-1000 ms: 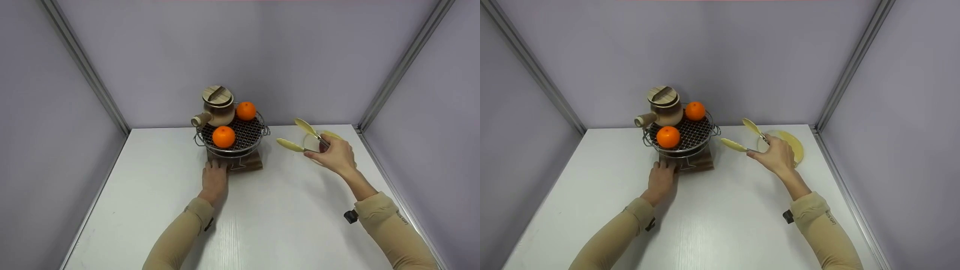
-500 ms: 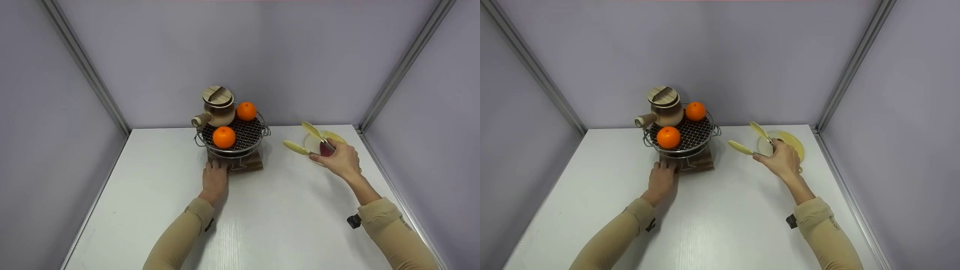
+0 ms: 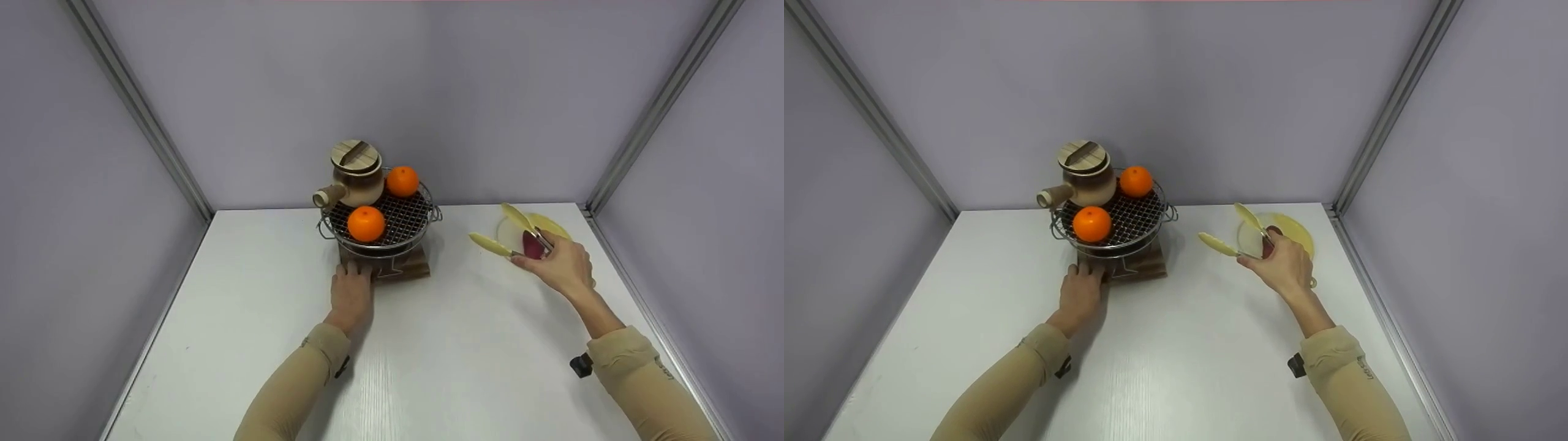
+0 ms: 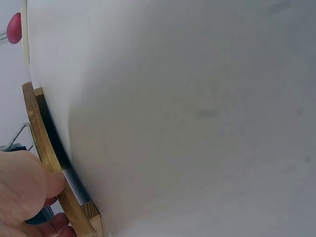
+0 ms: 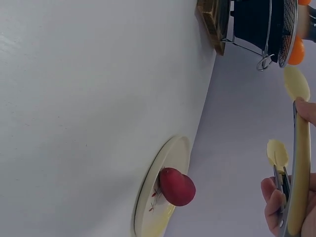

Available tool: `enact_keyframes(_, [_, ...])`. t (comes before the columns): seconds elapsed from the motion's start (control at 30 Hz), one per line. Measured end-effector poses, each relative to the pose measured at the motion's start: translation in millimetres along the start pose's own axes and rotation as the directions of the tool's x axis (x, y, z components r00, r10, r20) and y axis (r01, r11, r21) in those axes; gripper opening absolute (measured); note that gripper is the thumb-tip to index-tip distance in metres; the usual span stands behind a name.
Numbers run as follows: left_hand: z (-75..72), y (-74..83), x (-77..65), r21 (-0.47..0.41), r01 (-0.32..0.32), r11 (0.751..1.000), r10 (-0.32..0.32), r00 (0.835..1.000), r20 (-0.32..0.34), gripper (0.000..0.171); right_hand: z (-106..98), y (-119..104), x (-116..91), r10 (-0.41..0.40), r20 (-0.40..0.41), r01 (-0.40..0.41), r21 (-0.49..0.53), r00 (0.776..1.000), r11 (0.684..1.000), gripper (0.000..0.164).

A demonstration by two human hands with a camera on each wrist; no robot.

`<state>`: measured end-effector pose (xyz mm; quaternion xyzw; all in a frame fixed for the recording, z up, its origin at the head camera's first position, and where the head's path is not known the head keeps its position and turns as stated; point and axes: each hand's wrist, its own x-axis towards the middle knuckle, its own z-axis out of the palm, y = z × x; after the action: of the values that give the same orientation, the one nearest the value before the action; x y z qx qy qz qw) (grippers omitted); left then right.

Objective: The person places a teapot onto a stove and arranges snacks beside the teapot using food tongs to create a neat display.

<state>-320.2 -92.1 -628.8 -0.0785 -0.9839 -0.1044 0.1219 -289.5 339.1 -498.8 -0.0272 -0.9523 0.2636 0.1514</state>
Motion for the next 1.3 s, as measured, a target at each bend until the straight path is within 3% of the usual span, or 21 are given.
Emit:
enact_keyframes(0.17, [-0.4, 0.2, 0.0, 0.011, -0.003, 1.0, 0.003, 1.0, -0.007, 0.032, 2.2, 7.7, 0.2, 0.013, -0.009, -0.013, -0.032, 1.0, 0.999, 0.09])
enact_keyframes(0.4, [-1.5, 0.1, -0.5, 0.007, -0.004, 1.0, 0.004, 1.0, -0.023, 0.031, 3.2, 14.9, -1.5, 0.08, 0.029, -0.078, -0.058, 0.996, 0.995, 0.103])
enact_keyframes(0.73, [1.0, 0.0, -1.3, -0.005, -0.011, 1.0, 0.011, 0.998, -0.062, 0.024, 4.6, 27.0, -0.6, 0.077, 0.006, -0.076, -0.096, 0.997, 0.992, 0.1])
enact_keyframes(1.3, [-7.0, 2.4, -3.2, 0.004, 0.0, 1.0, 0.0, 1.0, -0.004, 0.029, 9.6, 57.9, 4.1, 0.121, -0.014, -0.122, -0.168, 0.993, 0.978, 0.083])
